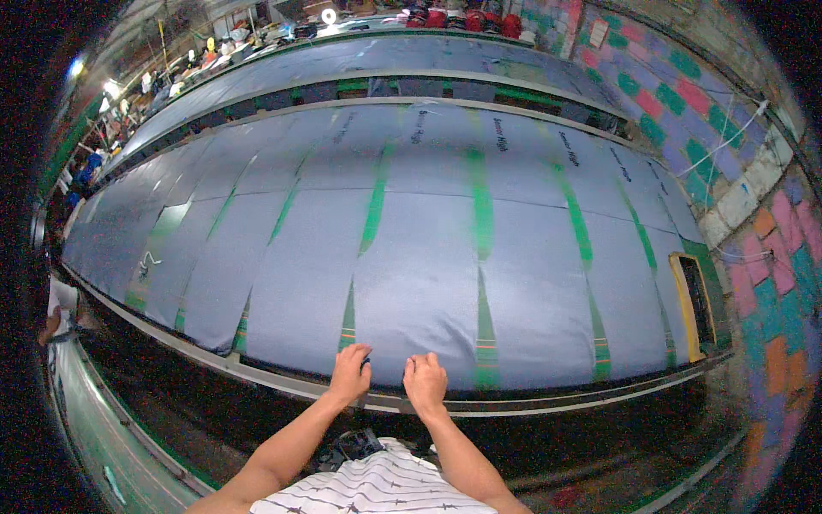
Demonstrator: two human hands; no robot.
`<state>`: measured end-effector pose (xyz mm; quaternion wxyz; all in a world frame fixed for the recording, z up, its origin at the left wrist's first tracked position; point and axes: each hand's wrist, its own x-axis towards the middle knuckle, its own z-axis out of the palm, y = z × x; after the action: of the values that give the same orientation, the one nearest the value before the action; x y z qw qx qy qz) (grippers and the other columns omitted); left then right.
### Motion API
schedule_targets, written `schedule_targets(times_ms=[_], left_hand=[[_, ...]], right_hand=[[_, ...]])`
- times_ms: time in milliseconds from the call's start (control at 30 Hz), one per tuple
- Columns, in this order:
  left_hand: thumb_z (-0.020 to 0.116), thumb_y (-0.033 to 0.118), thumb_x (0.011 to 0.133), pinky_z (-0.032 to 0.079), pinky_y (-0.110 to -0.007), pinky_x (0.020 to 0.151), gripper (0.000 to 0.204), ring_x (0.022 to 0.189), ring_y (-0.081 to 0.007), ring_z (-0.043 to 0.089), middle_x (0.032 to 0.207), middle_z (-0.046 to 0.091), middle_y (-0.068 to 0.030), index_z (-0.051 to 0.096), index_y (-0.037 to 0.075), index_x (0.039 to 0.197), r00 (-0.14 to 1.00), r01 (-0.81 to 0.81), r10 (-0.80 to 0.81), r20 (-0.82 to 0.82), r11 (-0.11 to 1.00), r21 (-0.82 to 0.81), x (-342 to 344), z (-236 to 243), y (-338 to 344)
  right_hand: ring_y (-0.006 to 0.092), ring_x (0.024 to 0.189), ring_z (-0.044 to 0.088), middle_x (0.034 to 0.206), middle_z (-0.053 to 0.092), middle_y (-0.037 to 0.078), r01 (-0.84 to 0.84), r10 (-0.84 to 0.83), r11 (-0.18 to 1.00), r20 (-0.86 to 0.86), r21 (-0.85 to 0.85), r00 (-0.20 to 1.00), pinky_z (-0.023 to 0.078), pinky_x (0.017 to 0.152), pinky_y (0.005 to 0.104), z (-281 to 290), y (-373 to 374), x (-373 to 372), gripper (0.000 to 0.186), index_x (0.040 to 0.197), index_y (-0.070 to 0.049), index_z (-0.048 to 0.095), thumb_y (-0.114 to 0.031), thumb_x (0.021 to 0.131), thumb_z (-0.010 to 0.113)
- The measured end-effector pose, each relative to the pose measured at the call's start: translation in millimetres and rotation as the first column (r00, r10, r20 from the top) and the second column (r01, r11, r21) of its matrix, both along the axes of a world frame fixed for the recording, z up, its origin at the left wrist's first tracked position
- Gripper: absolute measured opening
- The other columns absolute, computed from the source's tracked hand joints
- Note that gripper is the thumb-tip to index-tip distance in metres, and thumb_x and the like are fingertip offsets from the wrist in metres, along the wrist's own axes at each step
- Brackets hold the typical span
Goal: The person uses a squeegee to pull ink across a screen printing frame, repeatedly applying pressure to transfer ink onto a large sheet of material labeled 'Senior High.' The person repositions the frame and continues the squeegee strokes across the surface.
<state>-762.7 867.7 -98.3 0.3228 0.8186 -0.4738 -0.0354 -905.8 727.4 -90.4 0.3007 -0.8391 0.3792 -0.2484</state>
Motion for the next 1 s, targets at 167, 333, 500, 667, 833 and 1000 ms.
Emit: schedule_targets(times_ms=[167,333,500,667,833,1000], left_hand=[[0.064,0.004,0.083,0.043,-0.048,0.099,0.038,0.118,-0.0353,0.056,0.126,0.06,-0.0164,0.063,0.001,0.121,0.999,-0.029,0.03,0.036,0.999,-0.022,72.4,-3.2,48.6],[0.064,0.005,0.083,0.043,-0.048,0.099,0.038,0.118,-0.035,0.056,0.126,0.06,-0.0165,0.063,0.0,0.12,1.0,-0.001,0.002,0.021,1.0,-0.024,126.6,-7.1,96.2],[0.064,0.005,0.082,0.042,-0.049,0.099,0.038,0.117,-0.0351,0.056,0.126,0.06,-0.0163,0.063,-0.001,0.12,0.997,0.071,-0.071,-0.012,0.997,0.015,151.1,-7.5,125.6],[0.065,0.006,0.082,0.041,-0.049,0.101,0.039,0.119,-0.0345,0.055,0.126,0.06,-0.0156,0.063,-0.001,0.121,0.997,0.072,-0.072,-0.009,0.997,0.003,152.6,-7.2,126.6],[0.065,0.007,0.083,0.038,-0.049,0.104,0.04,0.122,-0.0331,0.054,0.128,0.06,-0.0146,0.063,0.0,0.122,0.998,0.063,-0.063,0.0,0.998,0.004,151.5,-2.6,123.4],[0.065,0.008,0.083,0.037,-0.048,0.104,0.04,0.122,-0.0331,0.053,0.128,0.06,-0.0143,0.063,0.0,0.122,0.998,0.056,-0.056,-0.001,0.998,0.032,152.3,-2.4,122.6]], right_hand=[[0.0409,0.082,0.066,0.096,0.065,0.017,-0.033,0.034,0.999,-0.041,0.042,0.999,0.053,0.076,0.0517,4.7,44.5,72.8,0.021,0.092,-0.004,0.075,-0.023,0.092,0.067],[0.0408,0.087,0.066,0.098,0.065,0.018,0.009,0.001,0.998,-0.138,0.068,0.99,0.052,0.08,0.0513,-2.4,91.6,126.0,0.026,0.098,-0.003,0.075,-0.026,0.091,0.068],[0.0393,0.091,0.066,0.097,0.064,0.017,0.177,-0.153,0.98,-0.219,0.094,0.964,0.051,0.082,0.0501,4.3,120.4,157.8,0.028,0.101,-0.002,0.075,-0.027,0.089,0.071],[0.0377,0.088,0.066,0.094,0.068,0.016,0.18,-0.171,0.983,-0.199,0.028,0.965,0.05,0.08,0.0506,2.1,127.7,163.4,0.023,0.091,-0.003,0.075,-0.026,0.089,0.072],[0.0346,0.09,0.065,0.091,0.068,0.013,0.132,-0.142,0.989,-0.209,-0.063,0.967,0.047,0.076,0.0512,-14.8,127.4,165.2,0.021,0.089,-0.006,0.073,-0.025,0.092,0.068],[0.0355,0.088,0.066,0.091,0.068,0.015,0.166,-0.171,0.985,-0.174,-0.04,0.97,0.047,0.078,0.0498,-16.4,126.9,167.1,0.021,0.088,-0.004,0.073,-0.024,0.092,0.068]])
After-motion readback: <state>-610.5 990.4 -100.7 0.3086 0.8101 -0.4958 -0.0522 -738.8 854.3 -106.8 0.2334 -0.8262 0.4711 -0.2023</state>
